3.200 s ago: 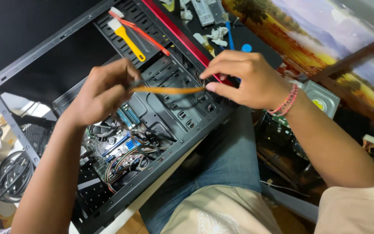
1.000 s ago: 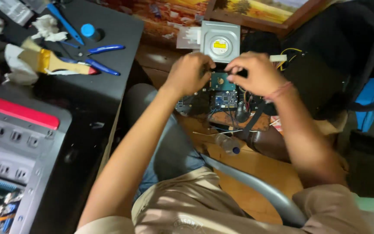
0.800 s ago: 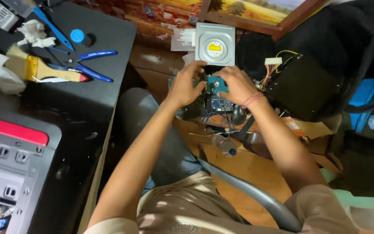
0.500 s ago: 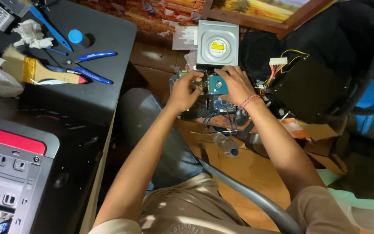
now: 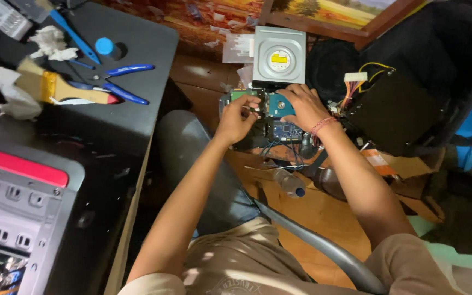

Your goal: Cleaning and reconnecting internal components of a desktop computer case.

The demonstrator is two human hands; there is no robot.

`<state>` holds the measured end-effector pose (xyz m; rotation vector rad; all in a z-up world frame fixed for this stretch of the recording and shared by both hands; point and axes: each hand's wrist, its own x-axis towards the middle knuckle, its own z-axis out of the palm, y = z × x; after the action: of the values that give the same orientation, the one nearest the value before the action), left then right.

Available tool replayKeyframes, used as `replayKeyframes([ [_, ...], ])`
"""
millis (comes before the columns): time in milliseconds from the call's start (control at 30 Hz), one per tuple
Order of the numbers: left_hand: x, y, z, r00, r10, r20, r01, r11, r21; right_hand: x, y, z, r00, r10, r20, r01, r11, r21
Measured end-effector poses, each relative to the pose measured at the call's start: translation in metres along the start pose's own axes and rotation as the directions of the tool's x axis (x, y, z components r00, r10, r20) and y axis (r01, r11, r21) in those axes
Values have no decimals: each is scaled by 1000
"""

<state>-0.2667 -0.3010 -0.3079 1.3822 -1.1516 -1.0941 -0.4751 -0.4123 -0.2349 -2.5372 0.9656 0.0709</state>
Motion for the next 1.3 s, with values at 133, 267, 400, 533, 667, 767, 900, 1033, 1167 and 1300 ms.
replayKeyframes([
  [133,-7,17,-10,1000,2,-25,-2,1000,12,1,1,-5,999,-36,-18,38,996,83],
  [267,-24,88,-36,971,239,26,-239,949,205,5,-15,-22,1000,-2,-6,4,894,448],
  [400,-40,137,-50,928,371,42,-370,902,221,6,-44,-50,998,-49,43,-6,577,817],
  [533,-57,180,-66,895,445,25,-430,846,315,4,-93,-87,989,-146,23,40,411,911],
  [667,-79,218,-87,864,504,-17,-454,793,406,2,-130,-107,959,-276,-55,137,285,949],
  [767,-101,246,-105,856,515,-33,-440,761,476,3,-158,-123,923,-374,-90,193,248,949],
  [900,-132,279,-125,824,558,-98,-400,695,597,3,-204,-148,867,-488,-96,234,229,945],
  [1033,-168,307,-142,794,578,-188,-348,686,639,15,-238,-153,822,-569,-29,155,174,973],
  [1167,-209,327,-156,786,555,-274,-236,678,696,25,-274,-156,761,-648,28,92,151,984],
  [1300,-256,345,-171,821,477,-313,-102,663,742,35,-312,-162,685,-723,88,157,265,951],
])
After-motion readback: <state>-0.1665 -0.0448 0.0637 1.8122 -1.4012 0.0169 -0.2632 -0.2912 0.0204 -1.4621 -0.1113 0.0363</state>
